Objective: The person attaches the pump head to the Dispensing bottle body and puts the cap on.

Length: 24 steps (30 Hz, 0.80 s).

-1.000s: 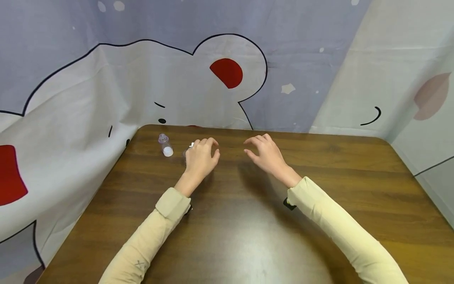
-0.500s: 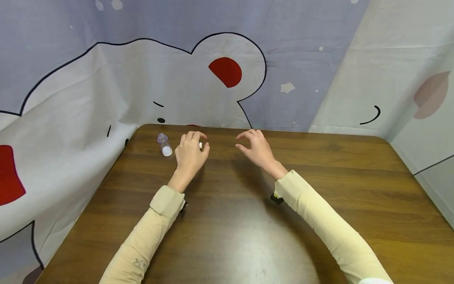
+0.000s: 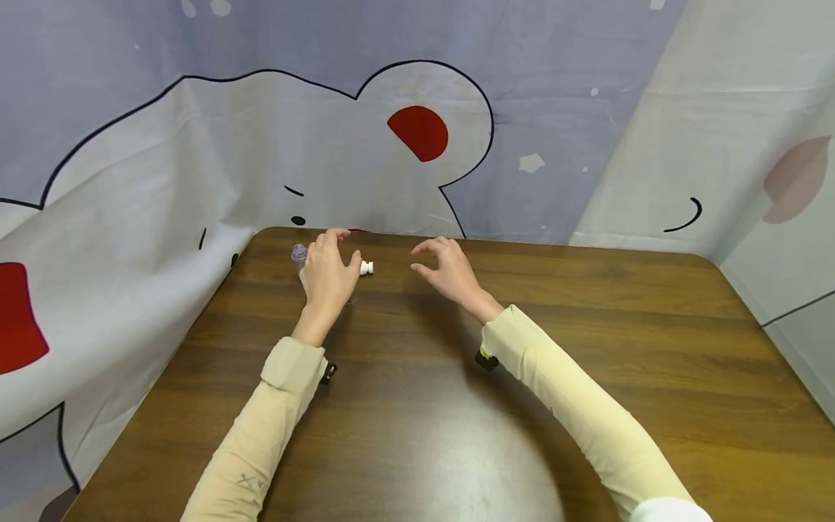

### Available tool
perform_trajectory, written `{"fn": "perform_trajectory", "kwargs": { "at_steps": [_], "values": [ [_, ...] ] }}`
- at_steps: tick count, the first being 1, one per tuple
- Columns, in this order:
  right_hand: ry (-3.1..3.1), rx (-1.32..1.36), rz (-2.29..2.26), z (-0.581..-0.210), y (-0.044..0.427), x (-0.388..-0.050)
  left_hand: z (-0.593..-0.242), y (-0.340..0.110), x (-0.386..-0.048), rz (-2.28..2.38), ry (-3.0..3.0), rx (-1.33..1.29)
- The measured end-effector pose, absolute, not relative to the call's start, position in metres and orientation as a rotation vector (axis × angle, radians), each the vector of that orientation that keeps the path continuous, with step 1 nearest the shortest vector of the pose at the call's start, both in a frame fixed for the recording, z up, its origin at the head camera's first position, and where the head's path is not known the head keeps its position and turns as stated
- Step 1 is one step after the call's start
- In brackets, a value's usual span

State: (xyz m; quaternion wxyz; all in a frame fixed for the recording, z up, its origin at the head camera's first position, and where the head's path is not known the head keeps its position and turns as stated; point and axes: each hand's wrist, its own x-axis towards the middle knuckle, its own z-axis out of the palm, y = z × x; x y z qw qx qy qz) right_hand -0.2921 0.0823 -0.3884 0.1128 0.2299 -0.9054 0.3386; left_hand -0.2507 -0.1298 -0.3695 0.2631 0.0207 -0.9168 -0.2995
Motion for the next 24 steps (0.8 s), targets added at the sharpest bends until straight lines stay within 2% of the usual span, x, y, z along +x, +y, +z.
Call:
{"fn": "perform_trajectory", "kwargs": {
  "at_steps": [24],
  "values": [
    [-2.695,0.754,1.148,-0.378,0.037,-0.312,-0.366,-0.174,-0.256,-1.046,-2.347,0.251]
  ]
}}
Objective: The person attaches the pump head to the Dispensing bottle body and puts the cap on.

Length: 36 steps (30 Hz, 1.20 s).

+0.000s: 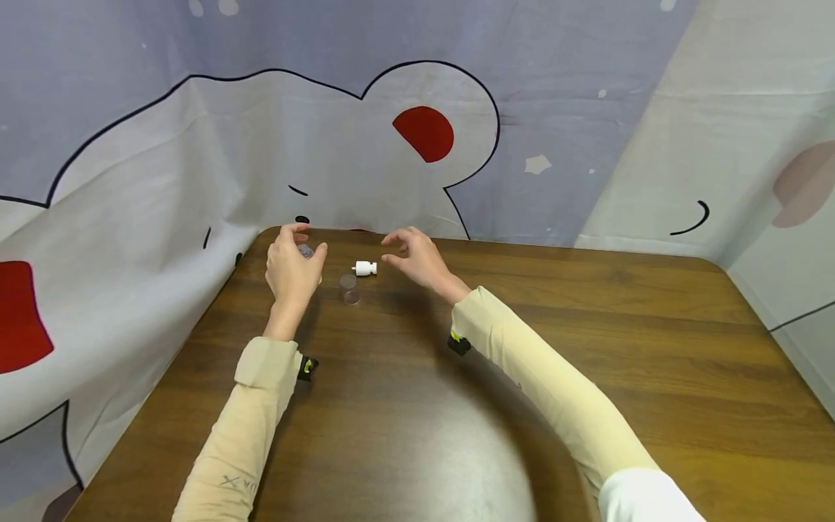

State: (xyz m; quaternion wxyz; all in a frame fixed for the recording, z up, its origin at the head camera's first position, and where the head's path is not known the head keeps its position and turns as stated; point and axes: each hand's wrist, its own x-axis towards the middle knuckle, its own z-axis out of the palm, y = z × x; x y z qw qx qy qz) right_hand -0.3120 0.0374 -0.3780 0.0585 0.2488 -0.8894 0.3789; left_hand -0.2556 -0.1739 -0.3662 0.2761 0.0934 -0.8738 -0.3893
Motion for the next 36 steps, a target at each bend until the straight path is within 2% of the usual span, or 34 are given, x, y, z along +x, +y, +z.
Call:
{"fn": "perform_trajectory", "kwargs": {
  "at_steps": [18,36],
  "values": [
    [-2.803,0.716,1.15,-0.379,0.021,-0.332,-0.382,-0.195,-0.262,-1.156,-2.415,0.418],
    [-2.879,0.752,1.135,-0.398,0.017,-0.345,-0.4,-0.203,-0.265,-1.277,-2.555,0.438]
  ]
}}
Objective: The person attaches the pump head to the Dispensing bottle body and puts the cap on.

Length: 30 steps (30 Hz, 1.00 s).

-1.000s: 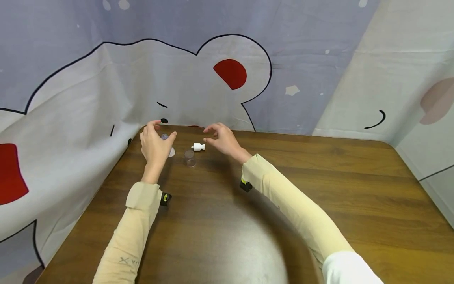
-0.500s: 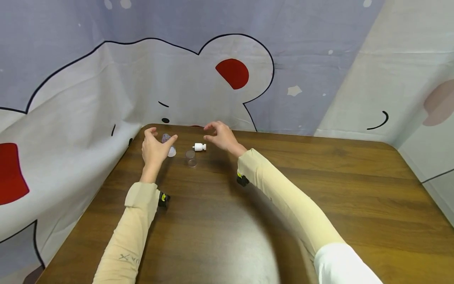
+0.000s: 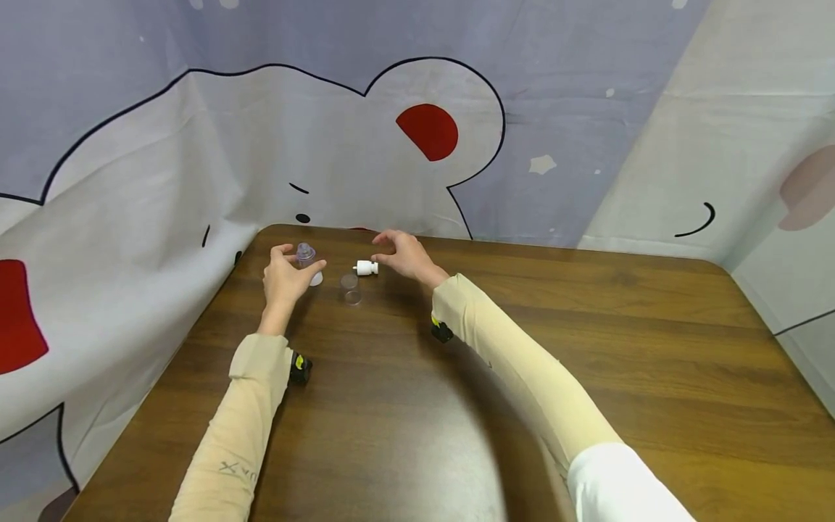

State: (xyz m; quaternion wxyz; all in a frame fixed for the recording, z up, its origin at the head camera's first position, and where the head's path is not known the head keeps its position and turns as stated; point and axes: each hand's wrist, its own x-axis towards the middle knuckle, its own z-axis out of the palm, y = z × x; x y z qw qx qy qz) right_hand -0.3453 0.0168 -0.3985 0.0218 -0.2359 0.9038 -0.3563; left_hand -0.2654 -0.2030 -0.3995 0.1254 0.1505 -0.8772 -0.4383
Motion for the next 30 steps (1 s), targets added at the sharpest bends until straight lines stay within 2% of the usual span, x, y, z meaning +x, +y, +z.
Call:
{"fn": "perform_trajectory", "kwargs": {
  "at_steps": [12,30],
  "values": [
    [2.769,-0.737,-1.05,-0.412,0.016,-0.344,-0.413,-0.205,-0.267,-1.273,-2.576,0.451],
    [2.78,-0.734,-0.913,-0.422,0.008,-0.342,-0.414,-0.204,-0.272,-1.23,-2.604,0.426]
  ]
}}
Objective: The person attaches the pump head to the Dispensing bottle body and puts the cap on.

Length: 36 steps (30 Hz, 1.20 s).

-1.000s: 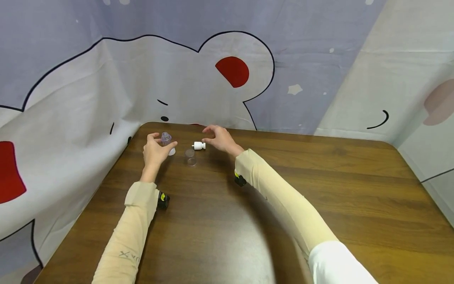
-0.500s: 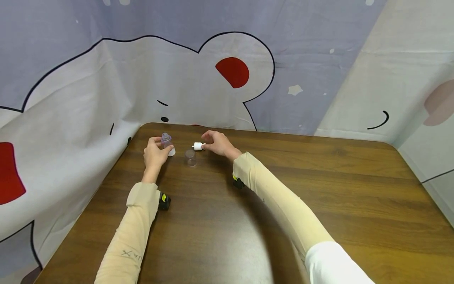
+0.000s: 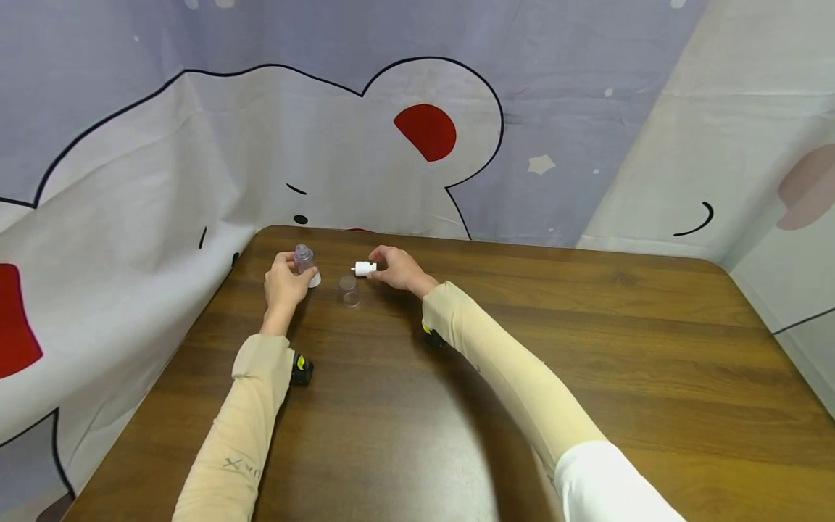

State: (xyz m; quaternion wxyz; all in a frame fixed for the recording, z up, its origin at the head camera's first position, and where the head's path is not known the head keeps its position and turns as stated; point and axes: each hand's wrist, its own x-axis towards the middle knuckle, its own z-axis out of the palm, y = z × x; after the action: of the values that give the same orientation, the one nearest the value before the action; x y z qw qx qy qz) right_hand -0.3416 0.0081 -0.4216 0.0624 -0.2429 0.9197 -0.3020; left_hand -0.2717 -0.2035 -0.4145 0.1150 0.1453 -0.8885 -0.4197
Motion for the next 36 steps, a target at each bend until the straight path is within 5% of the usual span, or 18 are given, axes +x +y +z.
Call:
{"fn": "perform_trajectory", "kwargs": {
  "at_steps": [36],
  "values": [
    [2.763,-0.711,-1.045,-0.433,0.01,-0.348,-0.387,-0.191,-0.255,-1.171,-2.588,0.248]
  ]
}}
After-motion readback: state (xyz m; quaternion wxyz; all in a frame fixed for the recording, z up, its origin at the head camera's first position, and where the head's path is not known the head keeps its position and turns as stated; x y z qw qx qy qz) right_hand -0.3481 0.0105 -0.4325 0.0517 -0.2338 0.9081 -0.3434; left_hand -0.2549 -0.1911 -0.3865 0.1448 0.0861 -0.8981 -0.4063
